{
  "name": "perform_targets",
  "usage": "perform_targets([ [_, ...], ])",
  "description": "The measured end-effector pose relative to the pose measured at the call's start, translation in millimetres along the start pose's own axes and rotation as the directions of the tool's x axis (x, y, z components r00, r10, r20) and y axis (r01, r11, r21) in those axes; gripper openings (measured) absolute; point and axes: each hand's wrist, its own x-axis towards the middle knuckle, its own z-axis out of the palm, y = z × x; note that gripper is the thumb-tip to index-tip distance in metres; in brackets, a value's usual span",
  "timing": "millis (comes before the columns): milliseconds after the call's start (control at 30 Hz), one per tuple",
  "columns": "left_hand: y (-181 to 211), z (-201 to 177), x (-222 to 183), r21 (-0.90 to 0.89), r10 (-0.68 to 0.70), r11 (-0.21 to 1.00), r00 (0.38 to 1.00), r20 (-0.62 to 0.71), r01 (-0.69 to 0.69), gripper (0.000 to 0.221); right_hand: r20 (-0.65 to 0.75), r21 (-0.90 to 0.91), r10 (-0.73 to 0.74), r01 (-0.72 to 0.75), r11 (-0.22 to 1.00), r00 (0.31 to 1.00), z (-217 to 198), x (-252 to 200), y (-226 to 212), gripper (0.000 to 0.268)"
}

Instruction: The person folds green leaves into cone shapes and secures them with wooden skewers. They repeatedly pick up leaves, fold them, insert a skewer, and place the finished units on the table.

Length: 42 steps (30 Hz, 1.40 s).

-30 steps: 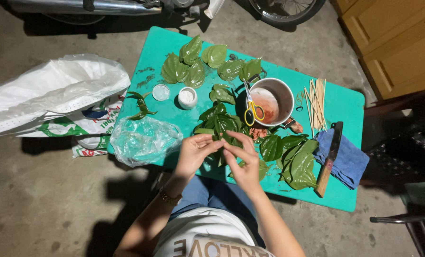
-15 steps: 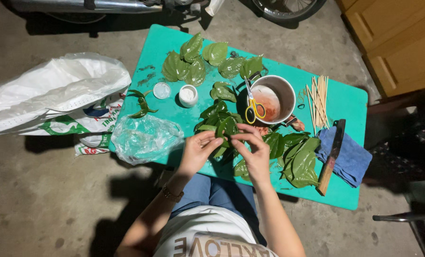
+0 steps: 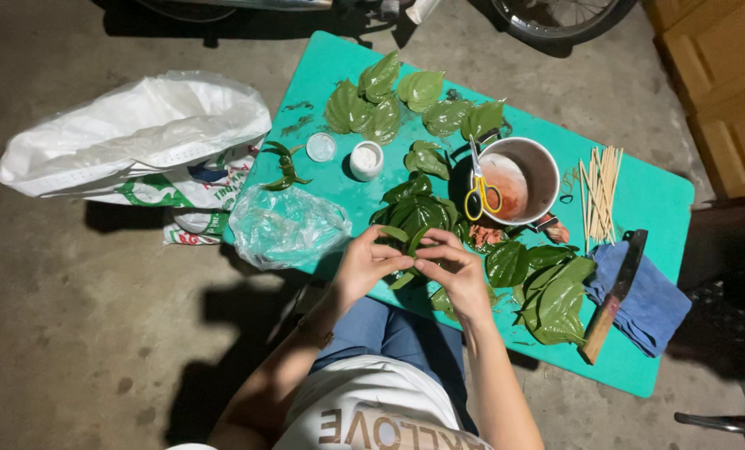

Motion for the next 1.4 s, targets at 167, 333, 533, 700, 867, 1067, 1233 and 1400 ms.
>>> perform_targets([
  [167, -21.6, -4.5, 4.1, -0.053, -0.058, 0.997, 0.998, 0.002, 0.058, 0.022, -0.076, 0.125, 0.052, -0.042, 0.991, 0.996, -0.8, 1.2, 15.4, 0.015],
  [333, -33.7, 9.2, 7.5, -0.088, -0.051, 0.995, 0.999, -0.018, 0.05, 0.018, -0.178, 0.198, 0.059, -0.023, 0.98, 0.982, -5.2, -3.0, 28.6, 0.014],
  [533, -40.0, 15.0, 8.7, -0.058, -0.076, 0.995, 0.996, 0.036, 0.078, 0.023, -0.281, 0.228, 0.029, 0.038, 0.973, 0.959, -4.2, -21.3, 39.1, 0.013],
  [700, -46.8, 17.4, 18.0, 0.027, -0.158, 0.987, 0.979, 0.127, 0.155, 0.027, -0.237, 0.112, -0.031, 0.059, 0.992, 0.971, -28.0, -42.7, 41.4, 0.012],
  [867, -45.4, 25.5, 28.5, 0.028, -0.155, 0.988, 0.985, 0.074, 0.153, 0.03, -0.497, 0.061, 0.082, -0.06, 0.996, 0.864, -139.8, -42.0, 55.3, 0.014],
  [1067, -37.8, 29.2, 40.1, -0.019, -0.1, 0.995, 0.992, 0.071, 0.101, 0.032, -0.65, -0.175, -0.037, -0.102, 0.979, 0.759, -293.6, 8.7, 98.5, 0.011],
  [1233, -39.6, 33.2, 43.3, -0.057, -0.083, 0.995, 0.995, 0.049, 0.086, 0.031, -0.594, -0.36, -0.176, -0.063, 0.931, 0.785, -333.3, 82.8, 134.7, 0.009],
  [1400, -23.5, 7.0, 35.3, -0.011, -0.043, 0.999, 0.998, -0.055, 0.042, 0.031, -0.601, -0.227, -0.133, -0.009, 0.974, 0.788, -303.6, 105.8, 120.3, 0.009],
])
